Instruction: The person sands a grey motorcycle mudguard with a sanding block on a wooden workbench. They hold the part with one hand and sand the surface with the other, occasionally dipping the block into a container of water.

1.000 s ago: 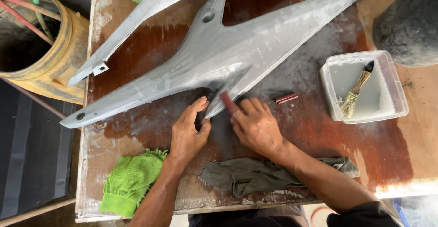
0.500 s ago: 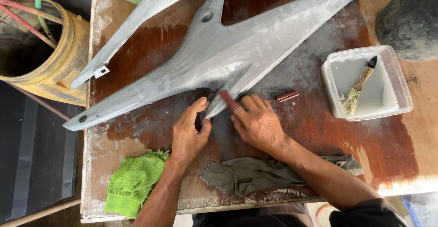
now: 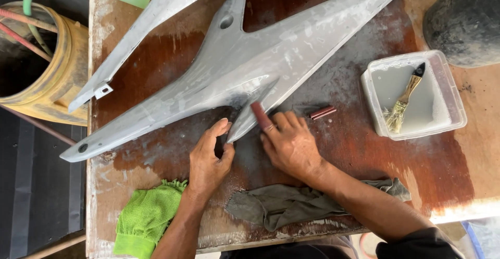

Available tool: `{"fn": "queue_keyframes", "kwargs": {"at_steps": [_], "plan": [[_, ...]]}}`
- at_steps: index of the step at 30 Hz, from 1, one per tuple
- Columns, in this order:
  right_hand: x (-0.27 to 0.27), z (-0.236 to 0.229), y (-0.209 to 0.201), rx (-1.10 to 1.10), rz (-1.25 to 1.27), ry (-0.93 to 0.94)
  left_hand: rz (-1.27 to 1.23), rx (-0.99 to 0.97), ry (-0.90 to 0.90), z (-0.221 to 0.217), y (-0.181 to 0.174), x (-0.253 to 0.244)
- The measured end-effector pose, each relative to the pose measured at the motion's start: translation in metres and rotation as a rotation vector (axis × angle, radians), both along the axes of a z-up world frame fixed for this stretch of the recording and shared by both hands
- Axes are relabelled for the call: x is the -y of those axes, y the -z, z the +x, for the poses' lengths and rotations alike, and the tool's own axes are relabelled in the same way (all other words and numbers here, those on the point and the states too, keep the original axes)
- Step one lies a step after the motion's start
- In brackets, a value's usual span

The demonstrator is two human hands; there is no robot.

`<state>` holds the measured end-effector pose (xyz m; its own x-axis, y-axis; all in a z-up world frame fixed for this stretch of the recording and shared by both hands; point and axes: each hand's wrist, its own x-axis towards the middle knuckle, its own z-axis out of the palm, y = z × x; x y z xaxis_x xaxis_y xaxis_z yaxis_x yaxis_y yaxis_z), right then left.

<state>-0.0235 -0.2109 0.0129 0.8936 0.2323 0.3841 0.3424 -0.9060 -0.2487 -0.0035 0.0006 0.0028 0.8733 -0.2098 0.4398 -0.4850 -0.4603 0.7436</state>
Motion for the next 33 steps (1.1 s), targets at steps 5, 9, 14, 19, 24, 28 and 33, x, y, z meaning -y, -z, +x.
{"fn": "queue_keyframes", "kwargs": {"at_steps": [5, 9, 14, 19, 24, 28, 33], "plan": [[-0.007, -0.008, -0.001, 0.078, -0.03, -0.15, -0.018, 0.001, -0.005, -0.001, 0.004, -0.001], [0.006, 0.003, 0.006, 0.091, -0.099, -0.011, -0.042, -0.008, -0.008, 0.0, -0.003, 0.002], [-0.005, -0.009, 0.002, 0.059, -0.007, -0.166, -0.032, -0.016, -0.006, 0.001, 0.002, -0.001], [0.004, 0.0, 0.009, 0.054, -0.083, -0.024, -0.045, -0.034, -0.001, 0.0, 0.0, -0.001], [-0.005, -0.01, -0.004, 0.043, -0.03, -0.168, -0.033, -0.018, 0.007, 0.0, -0.001, -0.001], [0.004, -0.002, 0.012, 0.084, -0.061, -0.015, -0.04, -0.018, 0.007, 0.0, -0.005, 0.0], [-0.007, -0.011, 0.001, 0.063, -0.028, -0.168, -0.035, -0.032, 0.02, 0.0, -0.008, 0.0]]}}
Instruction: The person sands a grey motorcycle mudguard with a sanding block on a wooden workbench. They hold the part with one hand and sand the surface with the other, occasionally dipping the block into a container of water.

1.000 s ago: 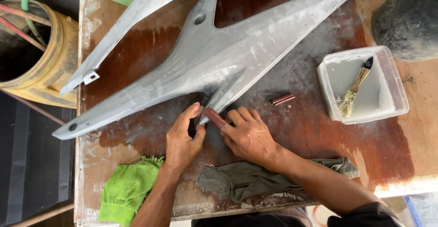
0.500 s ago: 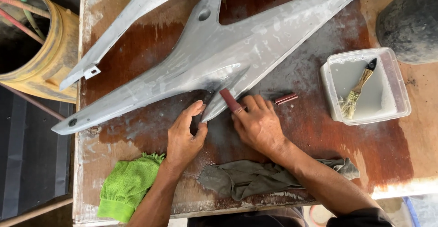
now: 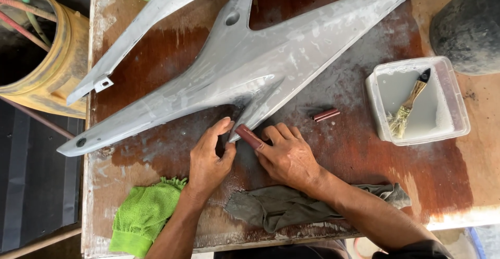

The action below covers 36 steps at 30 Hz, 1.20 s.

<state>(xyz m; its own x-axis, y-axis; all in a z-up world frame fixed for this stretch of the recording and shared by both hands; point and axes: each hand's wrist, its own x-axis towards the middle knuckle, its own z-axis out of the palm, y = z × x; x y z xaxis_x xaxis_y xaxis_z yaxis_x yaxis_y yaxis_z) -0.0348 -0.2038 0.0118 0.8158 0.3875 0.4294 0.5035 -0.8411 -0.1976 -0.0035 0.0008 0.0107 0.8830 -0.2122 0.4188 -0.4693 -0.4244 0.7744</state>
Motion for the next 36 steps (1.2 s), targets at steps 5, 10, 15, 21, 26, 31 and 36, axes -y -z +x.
{"fn": "queue_keyframes", "kwargs": {"at_steps": [5, 10, 15, 21, 26, 31, 36], "plan": [[0.009, 0.009, -0.004, -0.004, 0.025, 0.102, 0.009, 0.004, -0.009, 0.002, 0.006, 0.0], [0.006, 0.006, 0.002, -0.019, 0.047, -0.02, 0.014, -0.002, -0.015, 0.003, 0.004, 0.001], [0.011, 0.015, 0.0, -0.013, -0.038, 0.116, 0.0, -0.012, -0.007, 0.004, 0.001, 0.002], [0.003, 0.007, 0.003, -0.113, -0.052, 0.0, 0.006, -0.028, 0.001, 0.004, 0.007, -0.001], [0.007, 0.012, 0.014, -0.046, -0.061, 0.099, -0.013, -0.016, -0.001, 0.004, 0.005, 0.001], [-0.004, 0.002, 0.005, -0.022, -0.011, -0.062, -0.004, -0.01, -0.001, 0.004, 0.006, -0.001], [0.003, 0.007, 0.007, -0.07, -0.041, 0.042, -0.018, -0.041, 0.001, 0.004, 0.008, -0.001]]}}
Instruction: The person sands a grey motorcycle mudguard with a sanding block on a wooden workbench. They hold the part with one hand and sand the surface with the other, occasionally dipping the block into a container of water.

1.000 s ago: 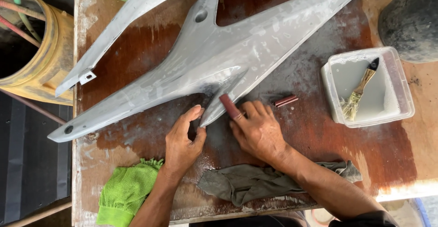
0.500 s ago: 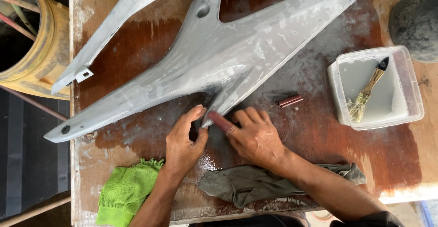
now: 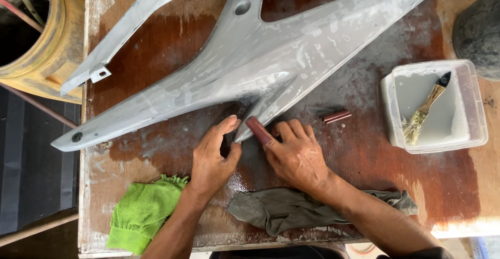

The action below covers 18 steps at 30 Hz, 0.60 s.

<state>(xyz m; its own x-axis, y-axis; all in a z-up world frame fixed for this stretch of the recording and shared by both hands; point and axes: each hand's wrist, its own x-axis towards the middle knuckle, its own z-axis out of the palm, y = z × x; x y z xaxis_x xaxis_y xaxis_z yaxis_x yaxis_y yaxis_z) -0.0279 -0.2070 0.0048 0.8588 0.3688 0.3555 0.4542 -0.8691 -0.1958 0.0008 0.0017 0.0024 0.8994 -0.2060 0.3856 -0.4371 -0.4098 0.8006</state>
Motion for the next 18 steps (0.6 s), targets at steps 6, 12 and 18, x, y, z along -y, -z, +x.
{"fn": "queue_keyframes", "kwargs": {"at_steps": [6, 12, 18], "plan": [[-0.004, -0.003, -0.006, -0.089, -0.026, -0.064, 0.016, 0.009, 0.004, 0.0, 0.0, -0.001], [-0.008, -0.004, -0.012, -0.103, -0.033, -0.019, 0.005, 0.016, 0.007, 0.001, -0.001, -0.001], [0.007, 0.007, 0.015, 0.016, 0.016, 0.071, -0.017, 0.013, 0.002, 0.0, -0.004, 0.001]]}}
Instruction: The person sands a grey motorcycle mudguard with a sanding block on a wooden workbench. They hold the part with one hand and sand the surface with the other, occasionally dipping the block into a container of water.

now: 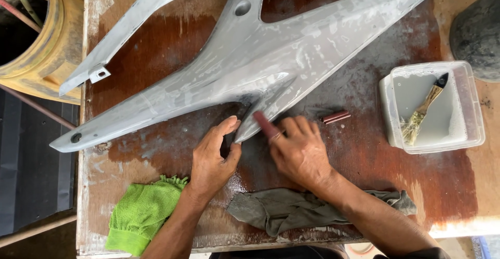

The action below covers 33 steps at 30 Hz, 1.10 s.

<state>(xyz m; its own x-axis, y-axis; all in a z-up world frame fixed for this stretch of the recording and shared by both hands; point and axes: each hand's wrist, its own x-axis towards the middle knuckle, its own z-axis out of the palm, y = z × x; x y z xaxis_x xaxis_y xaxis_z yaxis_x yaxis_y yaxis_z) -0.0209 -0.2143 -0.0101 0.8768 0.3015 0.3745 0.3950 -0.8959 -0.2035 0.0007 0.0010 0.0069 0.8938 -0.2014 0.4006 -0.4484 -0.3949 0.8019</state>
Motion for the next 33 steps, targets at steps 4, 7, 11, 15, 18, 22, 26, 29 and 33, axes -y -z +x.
{"fn": "queue_keyframes", "kwargs": {"at_steps": [4, 7, 11, 15, 18, 22, 26, 29, 33], "plan": [[-0.005, -0.003, -0.012, 0.022, -0.033, 0.043, 0.005, 0.004, 0.002, 0.0, -0.002, 0.001], [-0.009, -0.007, -0.016, 0.021, -0.043, -0.051, 0.016, 0.005, 0.001, 0.0, 0.001, 0.0], [0.003, 0.002, -0.013, 0.029, -0.049, 0.08, 0.017, 0.006, -0.004, 0.0, 0.0, 0.0], [0.003, 0.004, -0.005, 0.078, -0.005, 0.036, 0.014, 0.018, -0.003, 0.0, -0.002, 0.001], [-0.007, -0.006, -0.019, 0.057, -0.005, -0.064, 0.023, 0.017, 0.003, -0.001, -0.005, 0.001], [0.008, 0.006, -0.009, 0.081, 0.04, 0.015, 0.019, 0.024, 0.003, 0.0, -0.003, 0.001], [0.009, 0.004, -0.005, 0.092, 0.033, 0.071, 0.02, 0.04, 0.0, -0.001, -0.003, 0.002], [0.005, -0.002, -0.009, 0.092, 0.062, -0.005, 0.018, 0.051, 0.003, 0.0, -0.001, 0.001], [0.021, 0.013, 0.002, 0.126, 0.044, 0.108, 0.023, 0.056, -0.004, -0.001, -0.002, 0.003]]}}
